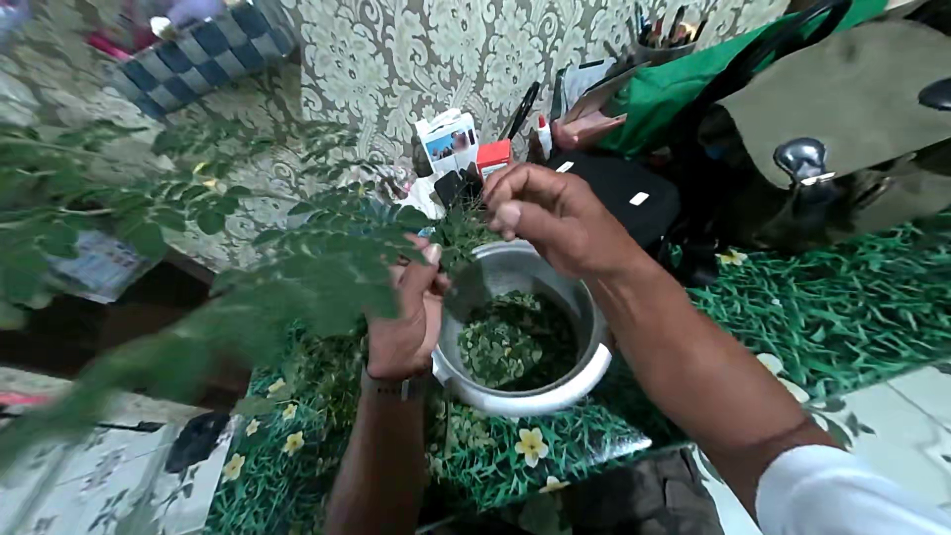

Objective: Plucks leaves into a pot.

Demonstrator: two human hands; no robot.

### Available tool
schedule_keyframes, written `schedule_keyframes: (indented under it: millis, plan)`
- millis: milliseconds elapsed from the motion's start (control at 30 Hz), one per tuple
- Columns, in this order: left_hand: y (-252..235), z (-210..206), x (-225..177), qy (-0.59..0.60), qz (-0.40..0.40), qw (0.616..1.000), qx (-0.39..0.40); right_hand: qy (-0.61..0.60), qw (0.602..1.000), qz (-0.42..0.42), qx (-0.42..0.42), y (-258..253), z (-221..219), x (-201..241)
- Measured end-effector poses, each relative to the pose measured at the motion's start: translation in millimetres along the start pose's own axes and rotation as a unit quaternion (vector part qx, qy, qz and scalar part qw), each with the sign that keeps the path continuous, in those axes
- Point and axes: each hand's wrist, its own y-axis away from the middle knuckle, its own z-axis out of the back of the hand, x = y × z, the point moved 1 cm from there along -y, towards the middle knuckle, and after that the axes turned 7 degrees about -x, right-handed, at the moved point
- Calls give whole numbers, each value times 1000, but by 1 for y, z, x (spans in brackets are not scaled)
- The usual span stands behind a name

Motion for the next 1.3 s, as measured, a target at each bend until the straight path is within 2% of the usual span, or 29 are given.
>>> schedule_keyframes:
  millis: [100, 167, 267, 433, 600, 800, 933, 1000, 1133, 1200, 1300]
  plan:
    - [0, -7, 0, 2, 0, 1000, -8, 51, 998, 7, 34, 0, -4, 2]
    - [3, -5, 1, 2, 5, 1000, 3, 20, 1000, 21, 10, 0, -6, -1]
    - [5, -5, -1, -11, 1, 1000, -25, -32, 999, 11, -23, 0, -2, -1]
    - [3, -6, 6, -6, 12, 1000, 24, 40, 999, -15, 16, 0, -6, -3]
    - [6, -9, 4, -25, 26, 999, 7, -26, 999, -5, -41, 0, -1, -3]
    - [7, -1, 11, 9, 31, 999, 15, 76, 996, -5, 53, 0, -2, 1]
    - [4, 5, 12, 0, 13, 998, 66, -7, 1000, -12, -15, 1, 0, -1]
    - [5, 0, 8, 1, 14, 998, 59, -6, 1000, -15, -10, 1, 4, 2]
    - [5, -13, 6, -14, -3, 1000, 21, 85, 994, -19, 68, 1, -2, 5]
    - [6, -16, 5, -21, 4, 1000, 18, 96, 993, -9, 69, 2, -5, 4]
    - [14, -54, -13, -29, 20, 996, -80, 54, 998, 0, 28, 2, -4, 4]
